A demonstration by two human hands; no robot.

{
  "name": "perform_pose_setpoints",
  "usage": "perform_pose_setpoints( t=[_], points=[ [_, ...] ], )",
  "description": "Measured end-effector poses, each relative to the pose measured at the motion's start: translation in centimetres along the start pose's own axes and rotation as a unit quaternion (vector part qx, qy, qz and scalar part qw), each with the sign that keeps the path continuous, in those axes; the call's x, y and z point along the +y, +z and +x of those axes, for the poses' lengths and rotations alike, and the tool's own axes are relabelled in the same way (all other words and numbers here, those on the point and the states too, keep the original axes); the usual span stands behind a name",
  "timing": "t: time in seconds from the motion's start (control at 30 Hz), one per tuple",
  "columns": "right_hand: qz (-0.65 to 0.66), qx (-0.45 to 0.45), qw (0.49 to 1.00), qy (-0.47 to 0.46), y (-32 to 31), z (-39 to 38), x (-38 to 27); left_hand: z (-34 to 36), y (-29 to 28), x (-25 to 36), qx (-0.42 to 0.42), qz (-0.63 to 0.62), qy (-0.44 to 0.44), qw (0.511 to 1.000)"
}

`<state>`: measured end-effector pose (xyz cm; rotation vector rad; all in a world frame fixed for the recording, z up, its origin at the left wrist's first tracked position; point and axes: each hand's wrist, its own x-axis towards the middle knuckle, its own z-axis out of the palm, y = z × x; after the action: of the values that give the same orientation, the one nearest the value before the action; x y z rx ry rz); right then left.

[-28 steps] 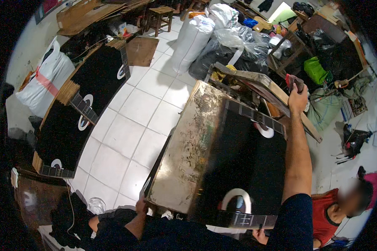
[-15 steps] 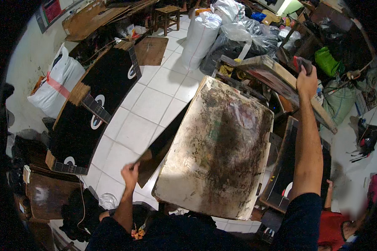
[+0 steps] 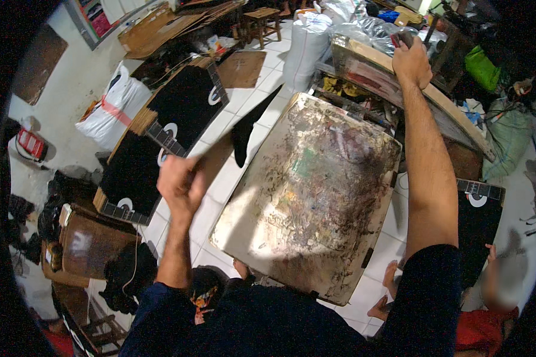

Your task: The person repeatedly places a screen printing frame over black boards with cartoon faces, applies red ink with a squeegee, and lifts the frame to reveal the printed design. They handle multiple boards and a stack of printed items during the process.

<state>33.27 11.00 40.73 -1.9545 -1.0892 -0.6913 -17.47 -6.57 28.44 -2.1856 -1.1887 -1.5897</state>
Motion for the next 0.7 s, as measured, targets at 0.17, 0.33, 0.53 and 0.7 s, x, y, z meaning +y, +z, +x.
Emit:
perform_pose_setpoints(
  t=[0.17,0.33,0.53,0.7],
  points=[
    [0.012,0.004,1.0,-0.028,1.6,1.3,1.0,-7.5,2.3,15.5,-0.085,-0.11,0.105,0.985],
    [0.021,-0.011,0.999,-0.032,1.4,1.7,0.6,-15.6,4.8,21.9,-0.389,-0.296,0.077,0.869],
    [0.008,-0.056,0.998,-0.001,0.1,0.2,0.5,-25.7,3.3,-2.9,-0.166,0.174,-0.236,0.941],
    [-0.028,-0.036,0.999,0.02,-0.2,0.1,-0.1,-30.3,-1.2,-15.2,-0.324,0.125,-0.609,0.713]
  ],
)
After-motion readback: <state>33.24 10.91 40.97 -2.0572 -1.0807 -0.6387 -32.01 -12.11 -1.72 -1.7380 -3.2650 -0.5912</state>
